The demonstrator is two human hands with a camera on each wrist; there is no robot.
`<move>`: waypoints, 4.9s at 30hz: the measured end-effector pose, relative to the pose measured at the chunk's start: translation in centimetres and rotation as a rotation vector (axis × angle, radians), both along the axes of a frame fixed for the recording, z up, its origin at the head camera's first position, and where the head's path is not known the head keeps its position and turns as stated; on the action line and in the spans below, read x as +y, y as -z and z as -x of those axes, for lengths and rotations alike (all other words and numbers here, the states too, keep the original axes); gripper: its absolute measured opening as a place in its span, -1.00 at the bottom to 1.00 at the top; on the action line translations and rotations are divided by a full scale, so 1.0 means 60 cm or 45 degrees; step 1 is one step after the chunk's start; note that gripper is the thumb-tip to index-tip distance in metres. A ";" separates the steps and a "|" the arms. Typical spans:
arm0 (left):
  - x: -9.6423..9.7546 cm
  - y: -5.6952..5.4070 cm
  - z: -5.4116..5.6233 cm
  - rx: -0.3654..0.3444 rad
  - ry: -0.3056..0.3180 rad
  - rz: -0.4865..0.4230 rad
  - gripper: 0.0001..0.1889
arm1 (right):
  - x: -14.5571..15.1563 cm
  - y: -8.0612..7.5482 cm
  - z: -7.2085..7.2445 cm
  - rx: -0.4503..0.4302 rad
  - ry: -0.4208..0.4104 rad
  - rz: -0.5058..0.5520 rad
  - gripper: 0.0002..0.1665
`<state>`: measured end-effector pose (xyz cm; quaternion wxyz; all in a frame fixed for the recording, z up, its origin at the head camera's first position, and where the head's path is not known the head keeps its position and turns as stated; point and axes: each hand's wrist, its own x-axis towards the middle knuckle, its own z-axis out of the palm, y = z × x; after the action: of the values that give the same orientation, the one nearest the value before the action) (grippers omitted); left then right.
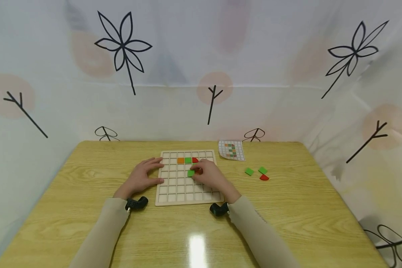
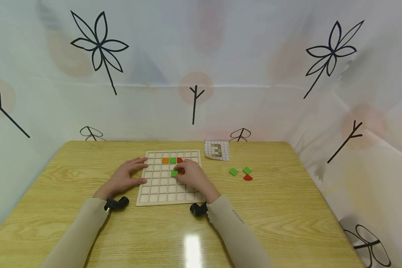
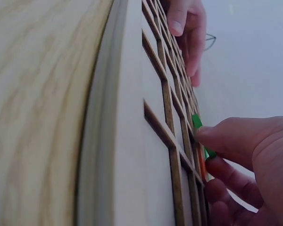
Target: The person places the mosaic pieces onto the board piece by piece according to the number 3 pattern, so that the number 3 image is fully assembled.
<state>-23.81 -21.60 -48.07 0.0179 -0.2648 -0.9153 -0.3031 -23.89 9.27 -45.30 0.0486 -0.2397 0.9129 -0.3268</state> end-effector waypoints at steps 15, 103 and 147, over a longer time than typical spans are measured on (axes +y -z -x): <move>0.003 -0.004 -0.004 0.003 0.016 -0.010 -0.34 | -0.011 0.003 -0.004 -0.040 0.062 -0.037 -0.72; 0.003 -0.004 -0.003 -0.006 0.011 -0.019 -0.36 | 0.301 0.014 -0.025 -0.064 0.382 0.084 -0.66; 0.004 0.000 -0.002 0.006 -0.007 -0.015 -0.37 | 0.259 -0.001 -0.031 0.024 0.346 0.144 -0.59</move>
<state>-23.67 -21.36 -48.06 0.0223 -0.2628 -0.9142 -0.3077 -22.02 24.80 -45.24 -0.0183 -0.1192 0.9175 -0.3789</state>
